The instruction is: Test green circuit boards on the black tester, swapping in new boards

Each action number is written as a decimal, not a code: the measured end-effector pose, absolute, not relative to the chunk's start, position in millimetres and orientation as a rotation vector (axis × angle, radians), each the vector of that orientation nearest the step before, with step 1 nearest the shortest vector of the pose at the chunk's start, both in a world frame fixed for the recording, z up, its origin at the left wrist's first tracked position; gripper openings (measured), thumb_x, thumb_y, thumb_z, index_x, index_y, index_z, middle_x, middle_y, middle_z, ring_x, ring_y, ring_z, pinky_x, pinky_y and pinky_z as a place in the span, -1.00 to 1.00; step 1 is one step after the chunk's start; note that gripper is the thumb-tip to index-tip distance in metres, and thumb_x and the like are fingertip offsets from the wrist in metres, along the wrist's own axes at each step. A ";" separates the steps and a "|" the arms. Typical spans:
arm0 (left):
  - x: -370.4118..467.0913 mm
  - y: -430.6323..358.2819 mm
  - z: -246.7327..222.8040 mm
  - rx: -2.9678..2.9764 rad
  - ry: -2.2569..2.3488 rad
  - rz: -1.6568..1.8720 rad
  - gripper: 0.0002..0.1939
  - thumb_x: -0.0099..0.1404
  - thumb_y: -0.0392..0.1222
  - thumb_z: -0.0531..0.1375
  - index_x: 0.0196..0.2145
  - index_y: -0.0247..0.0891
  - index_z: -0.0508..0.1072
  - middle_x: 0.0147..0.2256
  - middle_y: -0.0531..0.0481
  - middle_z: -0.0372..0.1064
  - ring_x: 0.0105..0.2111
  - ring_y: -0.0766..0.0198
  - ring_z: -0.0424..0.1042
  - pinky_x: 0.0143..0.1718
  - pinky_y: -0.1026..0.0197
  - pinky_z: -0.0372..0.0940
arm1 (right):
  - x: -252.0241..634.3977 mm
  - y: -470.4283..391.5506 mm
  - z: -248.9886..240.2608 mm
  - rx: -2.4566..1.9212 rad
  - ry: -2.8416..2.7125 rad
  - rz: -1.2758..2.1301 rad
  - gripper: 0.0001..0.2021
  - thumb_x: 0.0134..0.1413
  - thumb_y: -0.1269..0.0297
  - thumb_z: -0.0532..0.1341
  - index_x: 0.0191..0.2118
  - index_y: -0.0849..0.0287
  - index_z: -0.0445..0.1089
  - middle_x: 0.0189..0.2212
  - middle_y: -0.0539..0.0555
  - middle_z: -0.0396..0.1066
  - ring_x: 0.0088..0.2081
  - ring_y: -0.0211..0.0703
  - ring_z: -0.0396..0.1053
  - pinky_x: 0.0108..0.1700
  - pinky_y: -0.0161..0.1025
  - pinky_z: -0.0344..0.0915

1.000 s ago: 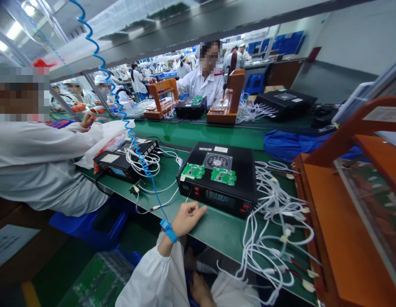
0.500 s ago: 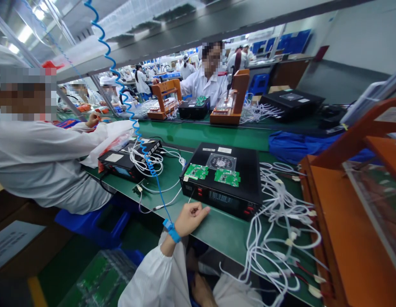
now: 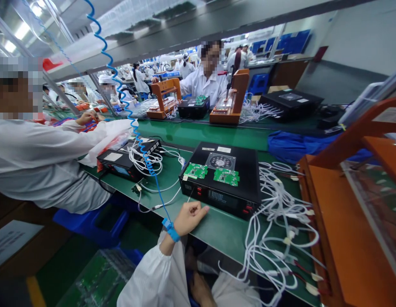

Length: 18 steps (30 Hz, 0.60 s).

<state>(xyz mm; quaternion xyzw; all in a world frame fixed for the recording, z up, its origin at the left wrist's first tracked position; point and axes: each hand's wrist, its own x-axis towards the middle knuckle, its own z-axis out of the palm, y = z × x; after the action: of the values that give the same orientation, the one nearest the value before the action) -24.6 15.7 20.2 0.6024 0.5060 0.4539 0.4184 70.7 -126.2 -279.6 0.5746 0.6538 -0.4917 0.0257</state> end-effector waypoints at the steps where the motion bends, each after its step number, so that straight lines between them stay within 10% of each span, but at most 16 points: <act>1: -24.6 15.9 20.1 1.509 1.267 1.138 -0.41 0.29 0.22 0.17 -0.63 -0.21 0.01 -0.59 0.19 -0.15 -0.54 0.41 -0.09 -0.49 0.25 -0.11 | 70.9 -126.2 -280.1 1.769 2.024 -1.521 -0.69 0.06 0.34 0.05 -0.15 0.06 0.49 -0.12 0.24 0.55 0.10 0.14 0.44 0.12 -0.09 0.31; 18: -25.1 16.0 20.2 1.507 1.257 1.138 -0.44 0.30 0.13 0.19 -0.63 -0.21 0.02 -0.61 0.20 -0.16 -0.55 0.41 -0.10 -0.51 0.25 -0.12 | 69.2 -127.6 -288.3 1.908 2.040 -1.473 -0.76 -0.05 0.28 0.09 -0.31 -0.06 0.50 -0.24 0.09 0.58 -0.04 0.09 0.53 -0.01 -0.21 0.40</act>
<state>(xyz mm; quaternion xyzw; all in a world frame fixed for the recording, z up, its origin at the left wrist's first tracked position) -25.1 16.0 20.2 0.6022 0.5020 0.4545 0.4229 69.2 -127.6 -288.3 0.6041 0.6461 -0.4665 -0.0082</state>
